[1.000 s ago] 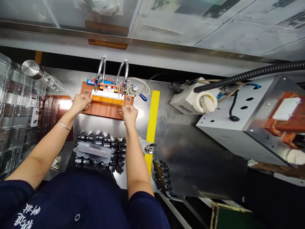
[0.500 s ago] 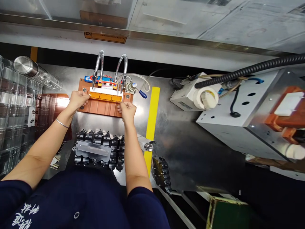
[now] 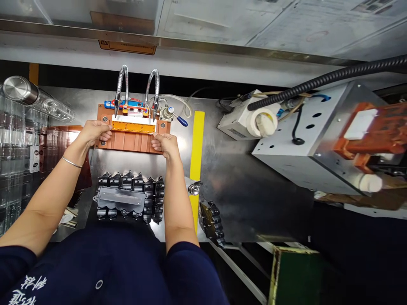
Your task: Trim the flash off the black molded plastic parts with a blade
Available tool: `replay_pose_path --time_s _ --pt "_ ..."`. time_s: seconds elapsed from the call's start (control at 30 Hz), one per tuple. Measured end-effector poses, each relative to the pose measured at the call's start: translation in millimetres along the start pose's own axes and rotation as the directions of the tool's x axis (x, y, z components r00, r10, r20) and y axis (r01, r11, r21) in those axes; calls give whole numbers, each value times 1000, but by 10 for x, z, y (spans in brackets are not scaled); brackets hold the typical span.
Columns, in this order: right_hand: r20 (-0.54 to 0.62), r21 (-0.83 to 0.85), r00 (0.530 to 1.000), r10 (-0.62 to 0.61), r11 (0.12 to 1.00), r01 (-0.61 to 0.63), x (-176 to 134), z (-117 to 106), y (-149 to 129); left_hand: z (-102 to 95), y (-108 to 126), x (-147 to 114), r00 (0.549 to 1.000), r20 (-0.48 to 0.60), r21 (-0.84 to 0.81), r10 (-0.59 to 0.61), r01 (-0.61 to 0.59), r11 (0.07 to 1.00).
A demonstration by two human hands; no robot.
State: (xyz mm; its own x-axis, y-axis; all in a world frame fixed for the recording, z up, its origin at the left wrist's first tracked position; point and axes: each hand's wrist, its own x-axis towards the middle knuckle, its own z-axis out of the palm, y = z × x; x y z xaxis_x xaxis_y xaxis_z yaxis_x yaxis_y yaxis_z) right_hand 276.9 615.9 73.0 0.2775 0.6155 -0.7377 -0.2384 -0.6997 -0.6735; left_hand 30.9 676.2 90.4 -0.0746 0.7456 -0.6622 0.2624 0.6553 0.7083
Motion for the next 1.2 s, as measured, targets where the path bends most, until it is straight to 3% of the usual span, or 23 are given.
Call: replay_pose_path --time_s 0.13,0.2,0.23,0.27,0.33,0.4,0.47,0.53,0.63,0.8,0.9,0.97,1.1,1.2 --pt "-67 85 996 -64 994 69 -186 -99 83 -94 -42 -204 999 -25 12 20 -19 1000" --pt "-105 85 983 -149 984 158 -419 -203 242 -136 -207 -569 988 -17 120 155 -152 981" --pt "-83 40 979 -185 981 189 -567 -267 361 -151 -338 -803 954 66 259 293 -300 918" --pt "-23 -40 979 -203 978 202 -729 -334 503 -162 -499 -1050 882 233 405 410 -472 783" --pt "153 -244 970 -190 944 223 -1064 -448 826 -167 -867 -1507 672 584 513 456 -741 434" --pt "261 -408 950 -174 871 272 -1364 -511 1130 -154 -1208 -1816 603 700 587 382 -791 173" --pt "306 -488 927 -215 801 347 -1582 -519 1320 -131 -1412 -1929 581 744 603 331 -797 44" --pt "334 -520 899 -285 739 428 -1683 -491 1337 -101 -1424 -1865 555 755 588 350 -809 16" --pt "346 -546 857 -383 660 516 -1592 -408 1059 -45 -1136 -1530 524 722 571 452 -820 38" --pt "308 -624 792 -528 516 587 -999 -163 435 87 -545 -790 472 662 573 583 -819 12" --pt "286 -651 795 -535 500 571 -665 -10 341 184 -458 -582 436 634 629 638 -771 -98" --pt "240 -649 771 -590 494 579 -516 56 388 253 -482 -566 418 610 664 674 -733 -147" --pt "163 -630 692 -703 465 621 -321 92 475 369 -472 -581 475 540 738 694 -664 -120" --pt "179 -686 708 -683 429 588 -196 33 370 422 -381 -503 529 500 777 685 -624 -85"
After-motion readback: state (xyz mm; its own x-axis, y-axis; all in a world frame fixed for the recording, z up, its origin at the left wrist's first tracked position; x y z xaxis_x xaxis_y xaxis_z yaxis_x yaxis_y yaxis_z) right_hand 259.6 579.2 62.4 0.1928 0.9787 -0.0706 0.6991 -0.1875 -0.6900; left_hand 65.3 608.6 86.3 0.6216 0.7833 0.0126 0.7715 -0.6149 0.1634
